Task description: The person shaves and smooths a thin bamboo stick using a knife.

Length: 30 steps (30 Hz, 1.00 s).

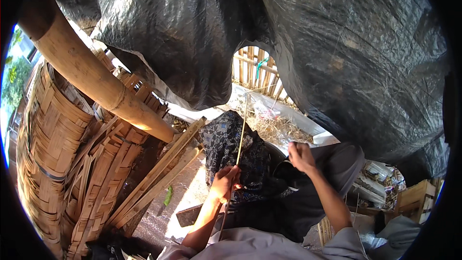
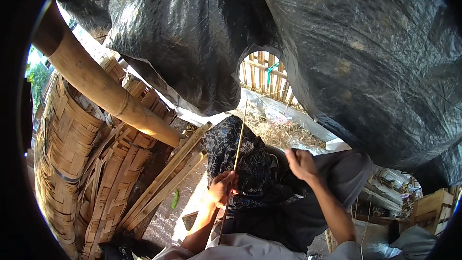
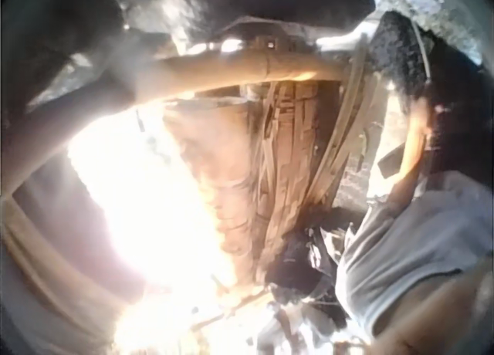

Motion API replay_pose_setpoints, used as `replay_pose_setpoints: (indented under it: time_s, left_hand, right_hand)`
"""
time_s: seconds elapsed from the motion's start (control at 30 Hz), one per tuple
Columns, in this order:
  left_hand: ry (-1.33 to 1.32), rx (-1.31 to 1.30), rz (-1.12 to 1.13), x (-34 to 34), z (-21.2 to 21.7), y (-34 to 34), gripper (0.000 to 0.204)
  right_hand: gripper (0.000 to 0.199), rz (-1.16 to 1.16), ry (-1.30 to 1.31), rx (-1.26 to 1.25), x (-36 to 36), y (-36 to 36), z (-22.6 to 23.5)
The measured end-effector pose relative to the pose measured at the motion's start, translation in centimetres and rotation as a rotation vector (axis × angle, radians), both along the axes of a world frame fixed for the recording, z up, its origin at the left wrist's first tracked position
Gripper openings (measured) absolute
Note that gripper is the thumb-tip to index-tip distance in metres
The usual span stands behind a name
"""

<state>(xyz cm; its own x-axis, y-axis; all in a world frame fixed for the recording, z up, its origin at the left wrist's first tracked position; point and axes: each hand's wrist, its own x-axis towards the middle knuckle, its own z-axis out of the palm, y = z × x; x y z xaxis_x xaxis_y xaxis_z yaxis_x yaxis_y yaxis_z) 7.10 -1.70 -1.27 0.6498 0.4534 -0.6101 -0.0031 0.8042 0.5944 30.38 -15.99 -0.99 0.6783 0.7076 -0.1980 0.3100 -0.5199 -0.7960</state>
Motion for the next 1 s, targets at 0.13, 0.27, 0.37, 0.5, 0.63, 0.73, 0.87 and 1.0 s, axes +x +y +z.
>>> replay_pose_setpoints:
  time_s: [0.13, 0.27, 0.37, 0.5, 0.63, 0.73, 0.87, 1.0]
  left_hand:
    - [0.014, -0.011, -0.002, -0.3, -1.8, 0.0, 0.019]
    - [0.033, 0.002, 0.064, -0.1, -1.4, -0.6, 0.017]
    - [0.096, 0.063, 0.124, -0.5, -2.0, -1.4, 0.019]
    - [0.186, 0.112, 0.149, -1.6, -1.3, -2.8, 0.016]
    - [0.150, 0.121, 0.121, -2.6, -2.1, -3.3, 0.015]
    - [0.166, 0.105, 0.115, -2.3, -1.7, -2.7, 0.015]
    - [0.180, 0.115, 0.124, -3.0, -1.8, -2.4, 0.015]
    - [0.300, 0.223, 0.080, -4.5, -1.3, -2.8, 0.016]
  right_hand:
    - [0.044, 0.273, -0.403, 0.047, -3.9, 2.4, 1.4]
    - [0.053, 0.535, -0.556, 0.062, -5.9, 4.1, 0.3]
    - [0.056, 0.634, -0.595, -0.114, -6.6, 4.9, -0.7]
    - [0.071, 0.594, -0.700, -0.164, -5.4, 5.2, -1.8]
    - [0.063, 0.285, -0.259, -0.131, -2.3, 6.7, -2.0]
    - [0.067, 0.276, -0.196, -0.326, -3.4, 6.3, -1.1]
    - [0.063, 0.554, -0.538, 0.013, -6.7, 4.5, -2.5]
    - [0.069, 0.507, -0.597, -0.190, -4.7, 5.0, -2.1]
